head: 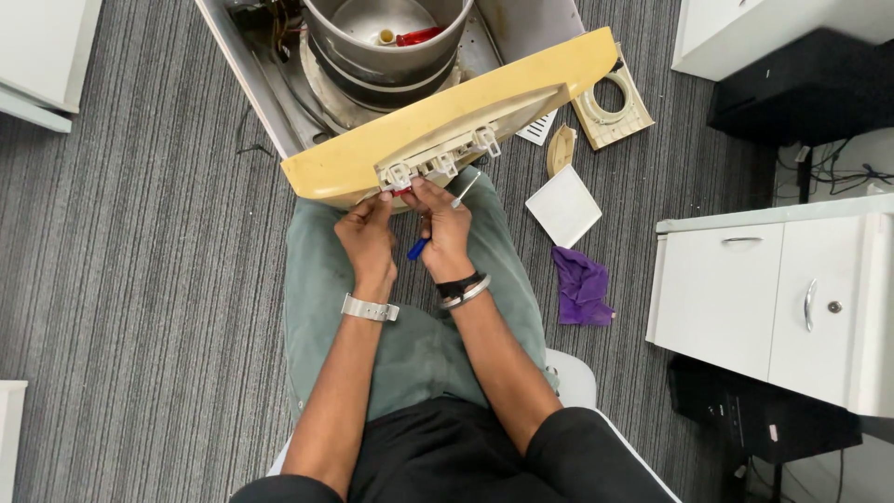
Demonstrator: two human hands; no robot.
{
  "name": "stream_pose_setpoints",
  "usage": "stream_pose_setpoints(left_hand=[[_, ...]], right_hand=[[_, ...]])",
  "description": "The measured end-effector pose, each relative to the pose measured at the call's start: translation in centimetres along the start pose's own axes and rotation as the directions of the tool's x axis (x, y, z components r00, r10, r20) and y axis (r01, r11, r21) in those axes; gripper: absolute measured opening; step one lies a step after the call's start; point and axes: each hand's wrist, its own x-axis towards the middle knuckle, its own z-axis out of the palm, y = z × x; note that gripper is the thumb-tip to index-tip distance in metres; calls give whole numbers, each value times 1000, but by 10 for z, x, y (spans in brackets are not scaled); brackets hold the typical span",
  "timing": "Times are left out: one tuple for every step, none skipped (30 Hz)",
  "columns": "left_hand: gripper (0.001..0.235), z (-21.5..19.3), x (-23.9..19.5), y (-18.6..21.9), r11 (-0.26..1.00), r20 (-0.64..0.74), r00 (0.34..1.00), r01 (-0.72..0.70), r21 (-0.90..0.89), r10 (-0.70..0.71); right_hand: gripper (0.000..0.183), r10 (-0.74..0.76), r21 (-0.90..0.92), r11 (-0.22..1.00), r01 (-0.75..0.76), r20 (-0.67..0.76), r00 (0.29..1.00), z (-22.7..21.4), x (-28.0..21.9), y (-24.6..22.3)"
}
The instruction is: The recorder is repairing the internal wiring and components of a top-loading water dispenser.
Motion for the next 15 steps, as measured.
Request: stream_pose_setpoints(left_hand=[[14, -1, 2, -3, 1000, 0, 1000, 2, 1, -2], [16, -2, 3, -5, 999, 22, 999, 26, -45, -25], [22, -4, 5, -8, 995, 45, 998, 51, -91, -47], [22, -2, 4, -3, 995, 44, 998, 53, -88, -49], [26, 0, 3, 1, 982, 68, 993, 106, -153, -97], [33, 5, 4, 6, 963, 100, 985, 157, -219, -138], [33, 10, 2, 13, 963, 103, 985, 156, -219, -136], [24, 14, -2, 19, 956, 80, 978, 206, -207, -193], [17, 18, -6, 24, 947, 58, 967, 256, -196, -249], [17, 19, -5, 24, 947, 62, 967, 254, -196, -247], [23, 21, -5, 23, 932, 68, 960, 279, -231, -271], [30, 21, -6, 22, 914, 72, 952, 306, -266, -298], [30, 24, -7, 21, 914, 74, 952, 307, -266, -298], [31, 25, -11, 21, 937, 37, 964, 266, -227, -264], [31, 26, -14, 21, 956, 2, 974, 225, -187, -229]], right_hand=[[35, 1, 0, 1000, -1, -2, 1000, 2, -1, -3], [35, -21, -13, 1000, 21, -14, 1000, 5, -3, -6], [36, -43, -26, 999, 42, -26, 999, 7, -5, -9], [36, -40, -25, 999, 39, -27, 999, 8, -6, -9], [36, -42, -21, 999, 41, -38, 998, 9, -7, -9], [36, -50, -15, 999, 50, -46, 998, 11, -5, -12], [36, -54, -14, 998, 53, -45, 998, 12, -3, -12], [36, -50, -23, 999, 49, -42, 998, 12, -2, -12], [37, -45, -32, 999, 44, -39, 998, 11, -1, -12], [37, -50, -30, 998, 49, -39, 998, 11, 0, -13], [36, -44, -26, 999, 43, -33, 998, 11, 1, -14], [34, -36, -23, 999, 35, -29, 999, 10, 0, -14], [34, -37, -23, 999, 37, -30, 999, 7, 4, -13], [32, -46, -22, 999, 46, -11, 999, 5, 5, -11], [30, -55, -21, 998, 56, 8, 998, 2, 6, -8]])
